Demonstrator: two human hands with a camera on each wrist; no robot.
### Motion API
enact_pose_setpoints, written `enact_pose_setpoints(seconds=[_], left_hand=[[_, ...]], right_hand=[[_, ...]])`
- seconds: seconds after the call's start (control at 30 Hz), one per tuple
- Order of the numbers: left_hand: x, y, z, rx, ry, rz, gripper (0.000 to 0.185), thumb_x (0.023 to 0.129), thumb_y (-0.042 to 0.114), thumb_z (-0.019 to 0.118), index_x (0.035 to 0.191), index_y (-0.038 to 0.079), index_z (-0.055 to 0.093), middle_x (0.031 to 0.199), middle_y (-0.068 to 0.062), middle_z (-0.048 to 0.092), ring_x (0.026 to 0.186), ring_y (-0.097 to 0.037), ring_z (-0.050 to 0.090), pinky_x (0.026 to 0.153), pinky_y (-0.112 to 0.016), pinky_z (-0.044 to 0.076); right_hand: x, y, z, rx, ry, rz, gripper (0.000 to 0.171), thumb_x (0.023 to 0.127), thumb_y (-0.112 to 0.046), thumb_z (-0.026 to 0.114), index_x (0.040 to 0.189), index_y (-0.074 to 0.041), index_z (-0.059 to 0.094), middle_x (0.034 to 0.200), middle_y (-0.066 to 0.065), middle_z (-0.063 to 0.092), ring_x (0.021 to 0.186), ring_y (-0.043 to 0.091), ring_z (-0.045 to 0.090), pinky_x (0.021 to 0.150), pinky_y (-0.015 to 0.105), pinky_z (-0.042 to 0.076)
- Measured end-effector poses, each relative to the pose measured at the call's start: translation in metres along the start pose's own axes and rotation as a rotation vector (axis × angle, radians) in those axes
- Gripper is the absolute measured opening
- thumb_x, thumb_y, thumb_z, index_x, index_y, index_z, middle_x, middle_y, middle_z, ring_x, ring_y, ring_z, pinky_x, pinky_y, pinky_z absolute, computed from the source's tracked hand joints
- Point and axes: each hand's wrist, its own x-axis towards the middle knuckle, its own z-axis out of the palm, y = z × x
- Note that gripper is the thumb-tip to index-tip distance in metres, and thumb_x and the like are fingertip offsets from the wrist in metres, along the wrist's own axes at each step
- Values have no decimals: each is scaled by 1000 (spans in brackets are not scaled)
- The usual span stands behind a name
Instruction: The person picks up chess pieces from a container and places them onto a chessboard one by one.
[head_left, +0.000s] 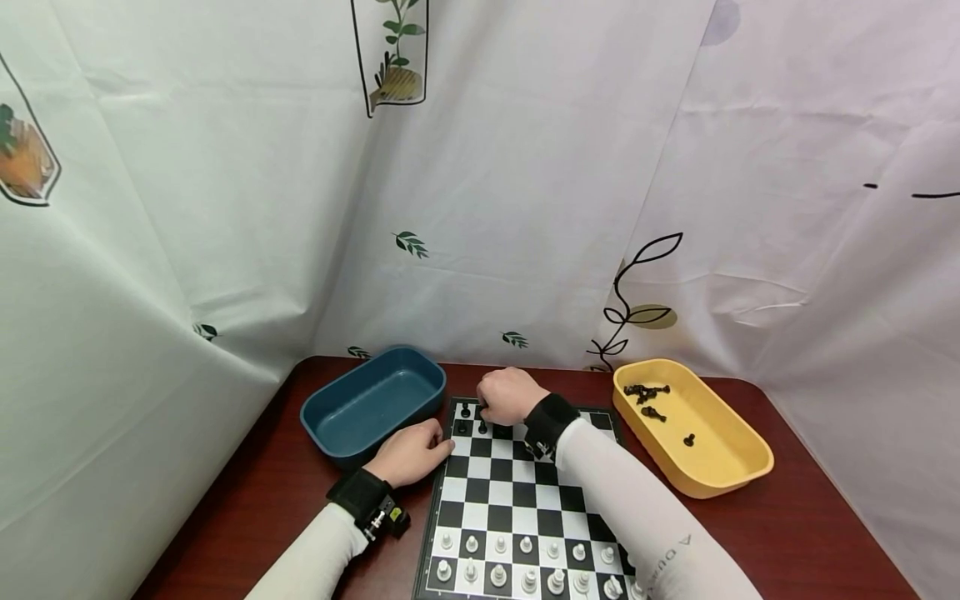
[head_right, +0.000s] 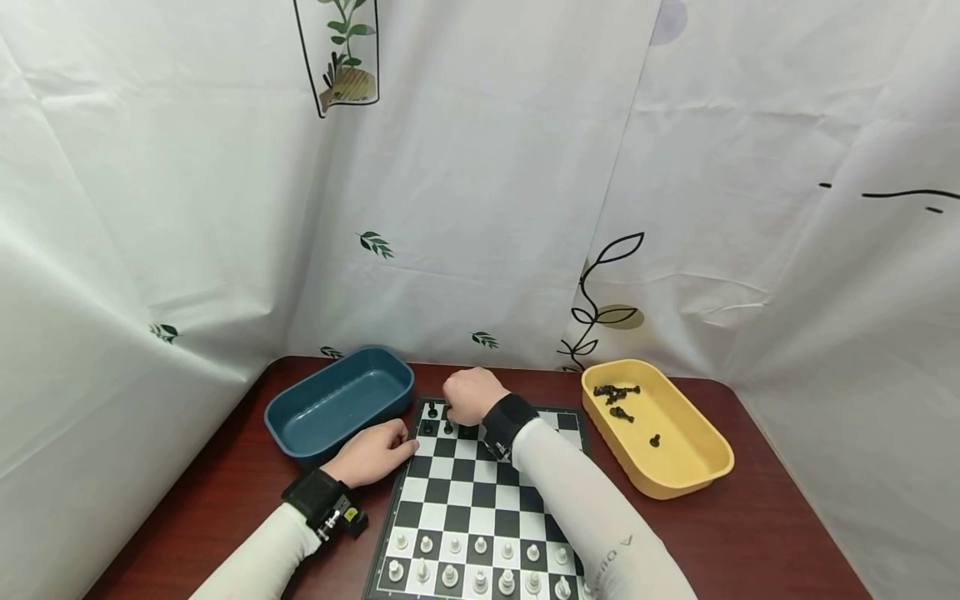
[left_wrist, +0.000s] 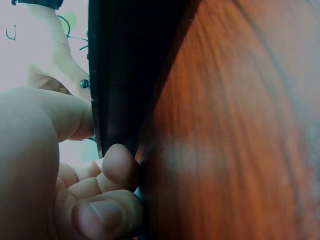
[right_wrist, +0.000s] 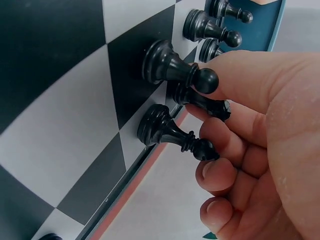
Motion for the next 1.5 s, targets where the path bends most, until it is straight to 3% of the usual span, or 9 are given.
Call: enact_pose_setpoints(seconds=[0.4, 1.17, 1.3, 1.5], left_hand=[[0, 0, 0, 3, 1, 0, 31, 108, 40, 69, 84, 23, 60, 71, 8, 55, 62, -11, 51, 62, -34, 42], [-2, 2, -2, -7, 2, 7, 32, 108, 40, 70, 83, 22, 59, 70, 8, 55, 61, -11, 51, 61, -34, 42], [-2, 1, -1, -4, 5, 10, 32, 108, 40, 70, 83, 22, 59, 70, 8, 54, 61, -11, 50, 61, -34, 42], [-1, 1, -1, -4, -2, -4, 31, 108, 39, 69, 83, 23, 60, 70, 8, 55, 61, -11, 51, 62, -34, 42]], right_hand=[[1, 1, 1, 3, 1, -29, 5, 95, -17, 86, 92, -16, 82, 89, -4, 74, 84, 16, 70, 79, 37, 59], [3, 2, 6, 76, -33, 8, 7, 99, -17, 82, 93, -18, 79, 85, -7, 71, 75, 10, 64, 76, 35, 57], [3, 1, 5, 72, -44, 15, 5, 99, -20, 83, 99, -16, 79, 90, -6, 72, 79, 10, 64, 79, 34, 57], [0, 2, -2, 83, -45, 23, 19, 102, -25, 83, 117, -15, 79, 106, -1, 76, 92, 15, 71, 87, 38, 59]])
